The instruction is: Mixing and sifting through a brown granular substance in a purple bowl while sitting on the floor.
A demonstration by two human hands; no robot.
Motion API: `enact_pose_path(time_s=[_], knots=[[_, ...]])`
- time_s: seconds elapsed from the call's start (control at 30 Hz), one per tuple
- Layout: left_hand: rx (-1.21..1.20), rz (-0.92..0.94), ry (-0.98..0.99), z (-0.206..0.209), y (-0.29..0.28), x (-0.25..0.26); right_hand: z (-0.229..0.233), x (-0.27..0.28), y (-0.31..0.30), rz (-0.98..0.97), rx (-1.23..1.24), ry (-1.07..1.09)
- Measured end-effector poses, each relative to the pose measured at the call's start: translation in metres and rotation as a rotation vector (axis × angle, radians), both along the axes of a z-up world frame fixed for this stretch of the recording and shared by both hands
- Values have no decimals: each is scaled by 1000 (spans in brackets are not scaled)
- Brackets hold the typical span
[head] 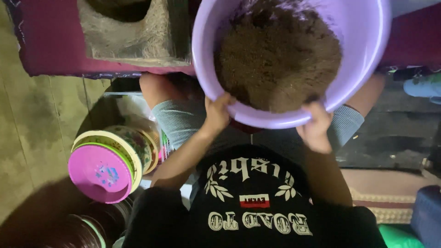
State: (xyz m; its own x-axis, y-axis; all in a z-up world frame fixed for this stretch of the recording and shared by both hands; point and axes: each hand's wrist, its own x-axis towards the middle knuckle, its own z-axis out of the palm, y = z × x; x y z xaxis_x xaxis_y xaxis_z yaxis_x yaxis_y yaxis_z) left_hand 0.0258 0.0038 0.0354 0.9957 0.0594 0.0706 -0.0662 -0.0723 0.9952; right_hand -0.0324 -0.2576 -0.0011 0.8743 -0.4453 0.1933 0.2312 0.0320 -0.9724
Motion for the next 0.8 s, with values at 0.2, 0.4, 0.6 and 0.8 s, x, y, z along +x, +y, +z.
enact_pose_path(time_s=[0.2,0.4,0.6,0.8], knots=[[512,-41,-528,-86,25,-27,14,-26,-13,22,-432,-30],[19,95,77,-47,1,-8,13,-6,-5,88,676,329],[60,-67,-27,15,-1,-8,15,-26,-5,78,-112,36],[-299,-209,248,73,-11,7,15,-35,-10,-15,-628,-73]])
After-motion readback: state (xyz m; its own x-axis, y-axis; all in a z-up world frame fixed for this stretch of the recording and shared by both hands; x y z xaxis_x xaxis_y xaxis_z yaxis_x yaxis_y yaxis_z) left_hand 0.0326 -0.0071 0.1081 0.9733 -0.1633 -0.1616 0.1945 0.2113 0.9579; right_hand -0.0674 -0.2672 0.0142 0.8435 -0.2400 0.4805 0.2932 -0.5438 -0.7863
